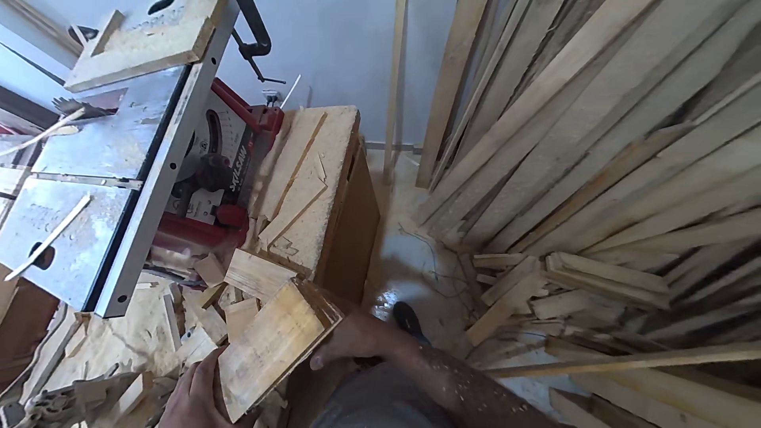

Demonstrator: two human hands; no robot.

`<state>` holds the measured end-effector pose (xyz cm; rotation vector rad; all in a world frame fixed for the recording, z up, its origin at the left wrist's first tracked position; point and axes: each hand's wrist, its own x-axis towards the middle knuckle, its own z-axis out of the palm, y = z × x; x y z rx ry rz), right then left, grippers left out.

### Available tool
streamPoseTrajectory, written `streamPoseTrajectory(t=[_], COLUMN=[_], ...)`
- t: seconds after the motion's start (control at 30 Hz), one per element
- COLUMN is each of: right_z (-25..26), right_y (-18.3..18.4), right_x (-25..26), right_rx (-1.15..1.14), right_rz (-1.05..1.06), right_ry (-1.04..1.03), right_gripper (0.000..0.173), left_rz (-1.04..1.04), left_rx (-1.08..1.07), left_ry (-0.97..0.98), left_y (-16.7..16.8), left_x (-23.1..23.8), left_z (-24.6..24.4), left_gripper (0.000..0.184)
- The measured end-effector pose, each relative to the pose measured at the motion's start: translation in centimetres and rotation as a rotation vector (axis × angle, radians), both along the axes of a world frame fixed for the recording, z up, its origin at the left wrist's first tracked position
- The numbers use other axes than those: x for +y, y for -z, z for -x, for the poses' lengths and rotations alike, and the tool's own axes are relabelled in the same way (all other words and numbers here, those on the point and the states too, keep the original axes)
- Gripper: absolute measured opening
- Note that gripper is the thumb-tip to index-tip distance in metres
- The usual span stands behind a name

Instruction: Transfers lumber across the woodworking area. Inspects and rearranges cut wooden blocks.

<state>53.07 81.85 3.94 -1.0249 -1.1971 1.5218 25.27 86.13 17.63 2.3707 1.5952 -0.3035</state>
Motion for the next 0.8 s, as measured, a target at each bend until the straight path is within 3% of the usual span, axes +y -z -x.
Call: streamPoseTrajectory(t=[0.1, 0.17, 0.23, 0.3, 0.43, 0.47, 0.53, 0.6, 0.8], right_z=[-0.2, -0.2, -0.4, -0.7, -1.6, -1.9, -2.7, -2.9, -3.0], right_y=[1.0, 1.4, 2.1, 2.9, 1.8, 1.8, 1.4, 0.3, 0.3], right_x=[1.0, 1.1, 1.3, 1.9, 2.3, 2.2, 1.5, 0.3, 0.1], right_rx=[0.302, 0.352, 0.287, 0.187, 0.231, 0.213, 0.041, -0.105, -0.205], right_rz=[-0.066, -0.073, -0.144, -0.293, -0.167, -0.162, -0.174, -0.041, -0.007], right_ry=[-0.048, -0.069, -0.089, -0.105, -0.210, -0.224, -0.216, -0.214, -0.236], right_gripper=[0.103, 0.112, 0.120, 0.117, 0.070, 0.068, 0.092, 0.101, 0.096], left_rz=[-0.009, -0.005, -0.002, -0.004, -0.019, -0.018, -0.027, -0.018, -0.011], left_rx=[0.004, 0.002, -0.012, -0.022, -0.018, -0.015, -0.021, -0.016, -0.008], left_ry=[0.017, 0.019, 0.046, 0.077, 0.113, 0.107, 0.094, 0.065, 0.082], left_y=[0.3, 0.4, 0.5, 0.8, 1.6, 1.6, 1.8, 1.7, 2.2], left_x=[-0.1, -0.3, -0.6, -1.0, -1.8, -1.8, -1.7, -1.3, -1.1], left_z=[0.1, 0.2, 0.4, 0.5, 1.0, 1.1, 0.8, 0.5, 0.7], left_gripper=[0.115, 0.113, 0.111, 0.109, 0.111, 0.111, 0.110, 0.111, 0.111])
